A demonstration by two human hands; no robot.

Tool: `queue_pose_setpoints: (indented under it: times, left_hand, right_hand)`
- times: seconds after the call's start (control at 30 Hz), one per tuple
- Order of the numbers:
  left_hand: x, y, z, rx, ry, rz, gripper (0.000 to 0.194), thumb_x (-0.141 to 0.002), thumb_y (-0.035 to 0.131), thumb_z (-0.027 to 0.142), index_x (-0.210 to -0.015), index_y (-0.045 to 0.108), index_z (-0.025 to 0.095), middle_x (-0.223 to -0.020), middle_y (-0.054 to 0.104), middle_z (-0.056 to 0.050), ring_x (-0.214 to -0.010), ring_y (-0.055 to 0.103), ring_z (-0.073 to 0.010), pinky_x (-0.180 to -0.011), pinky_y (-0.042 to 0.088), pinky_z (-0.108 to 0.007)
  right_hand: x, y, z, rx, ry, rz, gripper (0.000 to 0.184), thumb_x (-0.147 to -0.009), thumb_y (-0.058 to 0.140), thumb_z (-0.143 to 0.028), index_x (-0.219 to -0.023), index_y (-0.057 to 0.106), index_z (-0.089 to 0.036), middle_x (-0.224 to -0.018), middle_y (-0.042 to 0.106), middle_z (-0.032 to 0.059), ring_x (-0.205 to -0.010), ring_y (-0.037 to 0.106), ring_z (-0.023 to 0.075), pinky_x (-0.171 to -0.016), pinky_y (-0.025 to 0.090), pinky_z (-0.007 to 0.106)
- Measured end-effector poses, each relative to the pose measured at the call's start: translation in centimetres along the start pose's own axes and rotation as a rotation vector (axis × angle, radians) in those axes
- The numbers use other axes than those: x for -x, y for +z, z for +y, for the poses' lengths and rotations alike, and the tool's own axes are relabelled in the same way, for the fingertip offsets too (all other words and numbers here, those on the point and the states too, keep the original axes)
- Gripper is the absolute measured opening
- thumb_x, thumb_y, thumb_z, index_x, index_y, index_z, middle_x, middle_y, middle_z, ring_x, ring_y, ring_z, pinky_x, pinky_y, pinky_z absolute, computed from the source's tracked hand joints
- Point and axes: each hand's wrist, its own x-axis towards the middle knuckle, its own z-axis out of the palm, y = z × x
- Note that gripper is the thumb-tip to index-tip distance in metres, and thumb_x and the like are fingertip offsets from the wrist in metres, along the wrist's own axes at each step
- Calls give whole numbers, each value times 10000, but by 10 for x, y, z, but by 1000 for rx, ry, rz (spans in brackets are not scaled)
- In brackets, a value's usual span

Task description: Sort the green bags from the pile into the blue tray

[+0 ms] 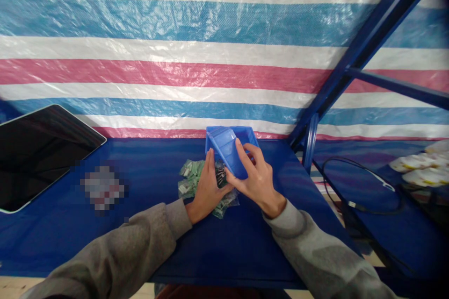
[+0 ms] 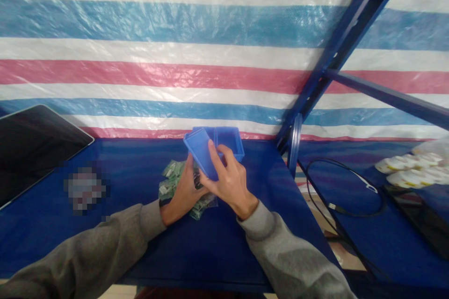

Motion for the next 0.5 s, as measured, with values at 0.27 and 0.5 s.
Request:
queue_pose_setpoints:
  times: [0.27,0.5]
  left_hand:
    - [2,1,-1,-197,2,-31,899,-765,597,470,-1427,46,212,-1488,134,-113,-1371,133,-291,-1107,199,-489]
    - [0,-2,4,-267,-1,-48,828,-779,573,483,-1419,123,213,-1486,160,-93,-1376,119,-275,-1114,182,-483]
  right_hand:
    - [-6,-8,9,53,-45,85,680,-773,564,-375,-1385,320,-208,-1146,499,108,-896,572,205,-726,547,306]
    - [-7,-10,16,16,17,127,691,-755,593,-384,-1376,338,-218,-1145,494,106,-940,563,225,-754,543,334]
